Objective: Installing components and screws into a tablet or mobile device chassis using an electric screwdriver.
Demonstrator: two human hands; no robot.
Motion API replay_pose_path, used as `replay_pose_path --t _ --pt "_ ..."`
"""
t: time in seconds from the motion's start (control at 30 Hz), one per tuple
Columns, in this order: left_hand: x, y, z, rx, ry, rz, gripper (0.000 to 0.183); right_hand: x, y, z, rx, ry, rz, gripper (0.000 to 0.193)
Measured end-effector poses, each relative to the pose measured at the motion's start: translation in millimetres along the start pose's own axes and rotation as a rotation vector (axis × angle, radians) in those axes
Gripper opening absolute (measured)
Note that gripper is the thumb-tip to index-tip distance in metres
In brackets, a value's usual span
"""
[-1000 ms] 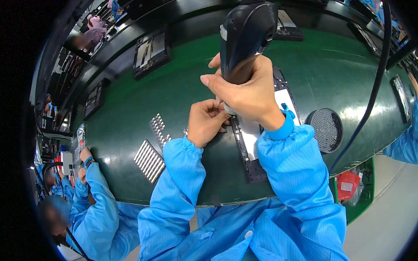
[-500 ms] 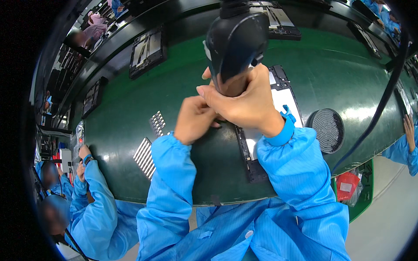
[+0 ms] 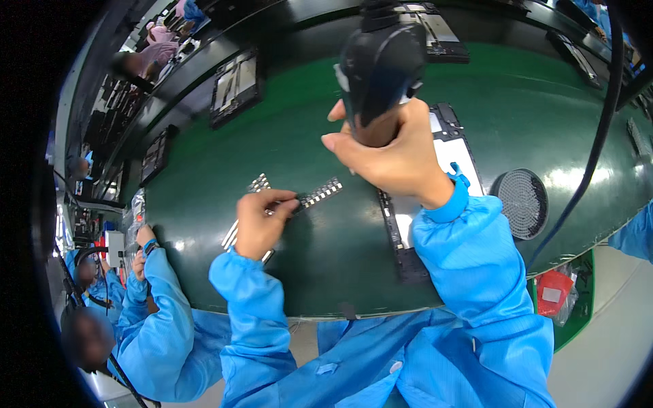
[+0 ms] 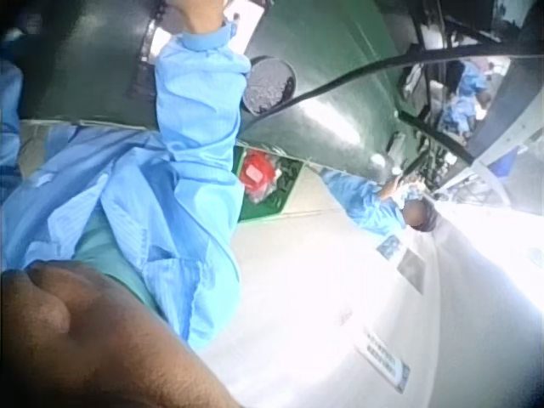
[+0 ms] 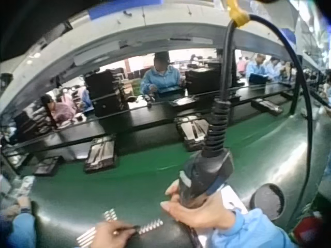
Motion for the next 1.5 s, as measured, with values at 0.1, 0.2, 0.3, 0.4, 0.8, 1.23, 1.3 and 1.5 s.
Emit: replay_pose_path --t 0.1,0.2,0.3,0.4,0.8,1.23,1.3,1.5 --pt "-6 13 -22 0.205 0.008 -0.038 0.030 2 -6 3 0.022 0.002 0.007 0.027" --pt "-6 22 -26 0.270 0.055 -0.041 0.029 3 -27 32 0.012 -0.055 -0.041 0.030" --pt "-1 22 -16 0.228 0.056 -0.003 0.028 -3 -75 71 -0.015 -0.172 -0.124 0.039" --pt "0 25 -8 0.132 0.001 0.052 0.024 -26 -143 88 0.051 -0.214 -0.245 0.035" --pt "17 67 -29 0.085 0.009 0.309 0.017 -86 -254 53 -0.146 -0.103 -0.598 0.024" --pt "12 42 -39 -0.241 0.111 0.140 0.012 -83 -257 39 -0.169 -0.053 -0.563 0.024" --pt "6 43 -45 -0.224 0.079 0.109 0.011 -83 -258 40 -0.181 -0.059 -0.561 0.024" --pt "-8 69 -55 -0.137 0.068 0.086 0.011 -84 -256 42 -0.198 -0.060 -0.556 0.024"
Point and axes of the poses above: each hand's wrist, its own x-axis towards the middle knuckle, its own y-axis out of the palm, z = x × y, the point moved 10 cm from there along x, towards the middle knuckle, and after that the axes turned 4 degrees about -y, right-handed, at the moved point
